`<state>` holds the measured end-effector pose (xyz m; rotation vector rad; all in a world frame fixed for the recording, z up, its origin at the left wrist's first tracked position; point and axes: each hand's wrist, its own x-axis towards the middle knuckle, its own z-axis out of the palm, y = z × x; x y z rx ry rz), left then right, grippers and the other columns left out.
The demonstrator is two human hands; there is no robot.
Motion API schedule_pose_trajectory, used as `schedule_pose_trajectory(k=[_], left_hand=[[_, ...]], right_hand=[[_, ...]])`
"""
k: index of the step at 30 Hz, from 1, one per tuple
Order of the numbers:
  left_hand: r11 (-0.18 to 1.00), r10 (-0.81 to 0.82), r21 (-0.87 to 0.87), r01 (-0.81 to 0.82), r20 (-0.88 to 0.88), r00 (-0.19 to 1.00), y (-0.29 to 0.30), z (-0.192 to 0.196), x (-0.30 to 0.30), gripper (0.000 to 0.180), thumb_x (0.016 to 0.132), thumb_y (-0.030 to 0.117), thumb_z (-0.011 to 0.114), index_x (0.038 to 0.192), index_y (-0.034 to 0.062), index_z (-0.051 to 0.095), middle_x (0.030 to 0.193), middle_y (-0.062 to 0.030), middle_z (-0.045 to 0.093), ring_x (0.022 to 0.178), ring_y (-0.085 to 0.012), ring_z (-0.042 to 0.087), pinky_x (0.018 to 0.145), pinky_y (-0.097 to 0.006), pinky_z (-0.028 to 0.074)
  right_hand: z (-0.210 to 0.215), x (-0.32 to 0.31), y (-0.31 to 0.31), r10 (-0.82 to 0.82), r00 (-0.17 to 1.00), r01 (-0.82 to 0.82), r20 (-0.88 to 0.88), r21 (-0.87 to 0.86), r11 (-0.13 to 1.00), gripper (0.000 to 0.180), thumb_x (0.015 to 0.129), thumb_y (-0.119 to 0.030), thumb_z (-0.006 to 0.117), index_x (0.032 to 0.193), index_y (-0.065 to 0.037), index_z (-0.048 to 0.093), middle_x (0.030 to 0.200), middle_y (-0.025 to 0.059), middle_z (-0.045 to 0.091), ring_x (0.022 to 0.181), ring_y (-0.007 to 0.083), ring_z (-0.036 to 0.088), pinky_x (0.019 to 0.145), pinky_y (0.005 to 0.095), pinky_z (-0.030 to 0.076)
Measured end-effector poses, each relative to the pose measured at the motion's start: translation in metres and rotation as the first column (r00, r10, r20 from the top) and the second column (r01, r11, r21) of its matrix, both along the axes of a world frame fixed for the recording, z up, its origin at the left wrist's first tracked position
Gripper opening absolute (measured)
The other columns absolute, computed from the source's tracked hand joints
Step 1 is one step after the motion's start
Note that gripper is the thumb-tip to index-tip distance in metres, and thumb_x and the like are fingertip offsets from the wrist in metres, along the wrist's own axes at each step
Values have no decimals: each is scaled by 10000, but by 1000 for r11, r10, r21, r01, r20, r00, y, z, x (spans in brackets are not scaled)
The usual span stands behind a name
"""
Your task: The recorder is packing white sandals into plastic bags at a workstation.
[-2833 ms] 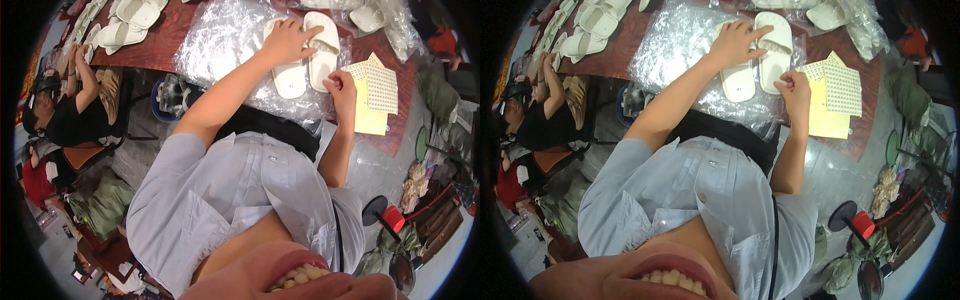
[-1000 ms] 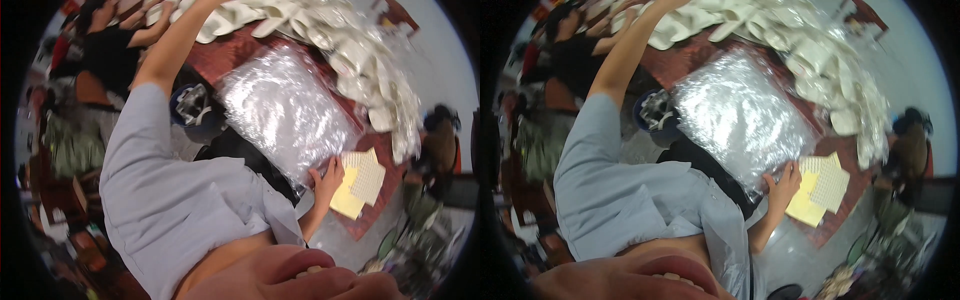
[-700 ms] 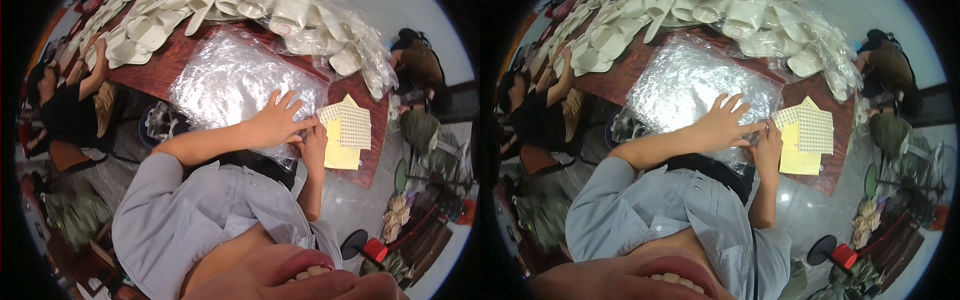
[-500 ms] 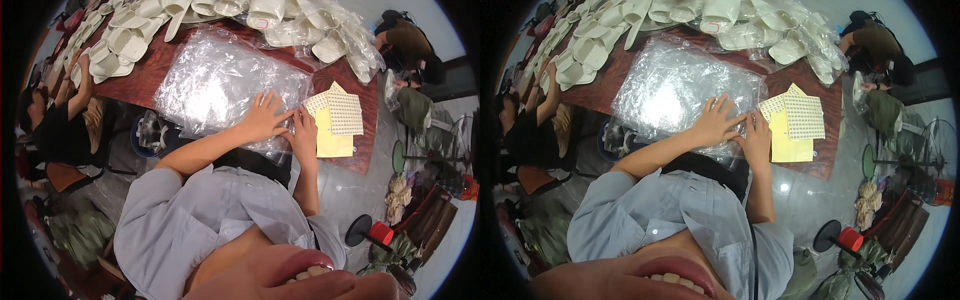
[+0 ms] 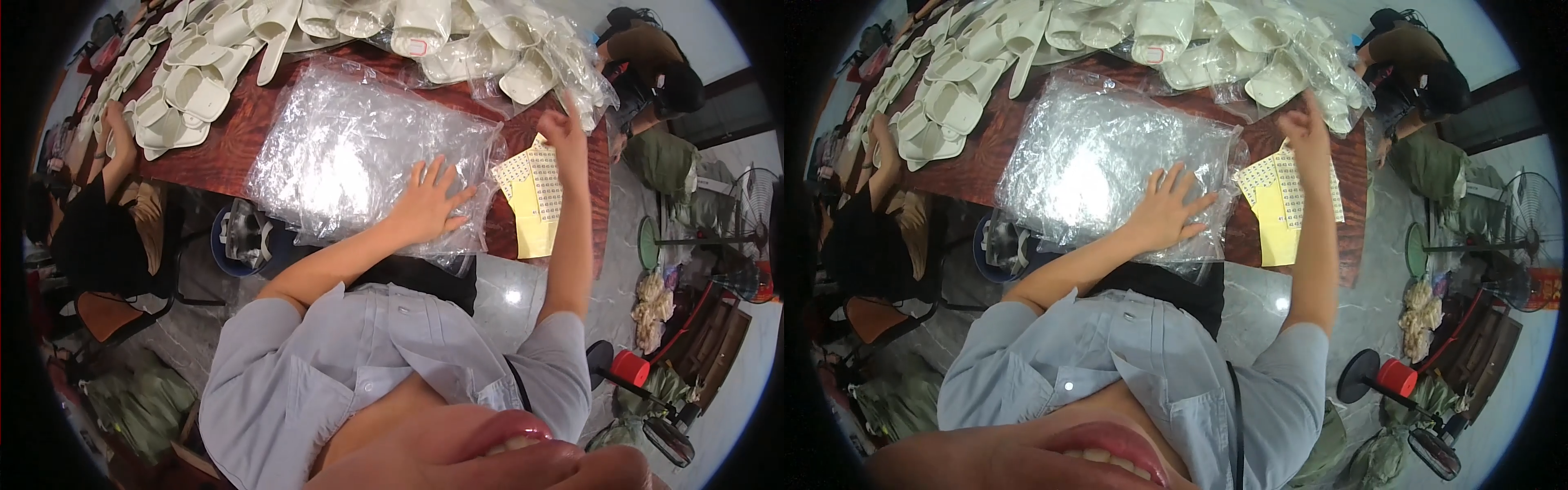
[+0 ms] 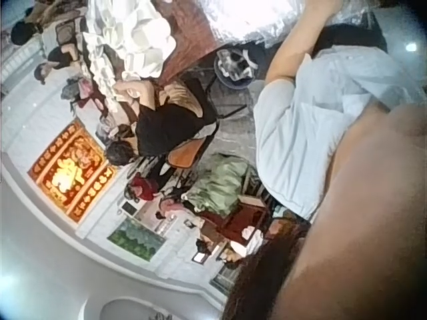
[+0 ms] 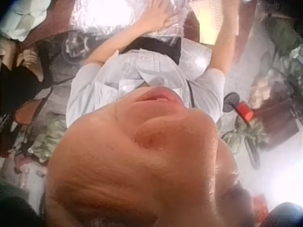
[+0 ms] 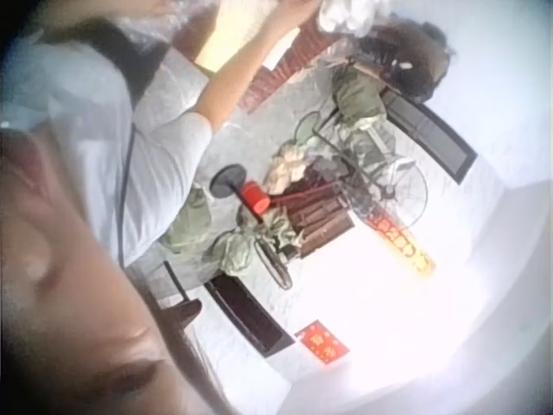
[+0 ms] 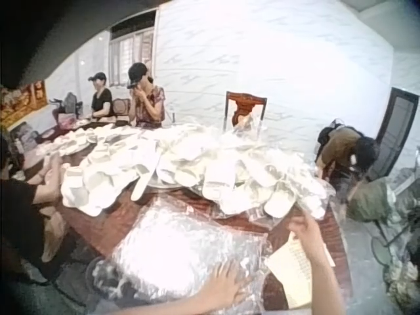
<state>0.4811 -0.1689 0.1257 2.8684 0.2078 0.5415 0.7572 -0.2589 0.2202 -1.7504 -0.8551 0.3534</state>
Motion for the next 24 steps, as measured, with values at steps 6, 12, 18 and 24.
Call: schedule_pose_trajectory(k=[6, 12, 18, 24], left_hand=[[999, 1, -37, -2, -35, 999, 0, 0, -2, 579, 901, 490, 591, 1422, 250, 511, 1405, -250, 422, 1378, -476, 295, 1094, -646, 218], [993, -100, -52, 104, 74, 992, -6, 1, 7, 577, 901, 494, 589, 1417, 246, 514, 1411, -249, 424, 1383, -484, 285, 1088, -648, 207], [1000, 4, -21, -3, 34, 999, -2, -9, -2, 577, 900, 501, 587, 1414, 247, 519, 1412, -250, 428, 1380, -481, 289, 1076, -643, 219], [1000, -27, -6, 28, 52, 998, -4, -6, 2, 576, 900, 511, 579, 1410, 249, 522, 1400, -246, 449, 1373, -479, 307, 1070, -645, 240]], right_hand=[[-13, 136, 82, -320, 813, 385, -487, 37, 922, 792, 915, -302, 715, 1534, -219, 228, 908, 119, 587, 701, 190, 615, 533, 288, 483], [-33, 316, 53, -420, 833, 439, -360, -32, 898, 290, 878, -318, 745, 1043, -114, 623, 916, 123, 610, 685, 200, 618, 516, 304, 478], [45, 217, 101, -240, 907, 358, -348, 334, 872, 196, 955, -244, 595, 1101, -120, 555, 1102, 77, 673, 1107, 255, 564, 829, 594, 423], [144, 177, 58, -14, 991, 75, -134, 462, 884, 323, 983, -271, 443, 1216, -73, 545, 1299, 149, 612, 1281, 271, 506, 875, 574, 478]])
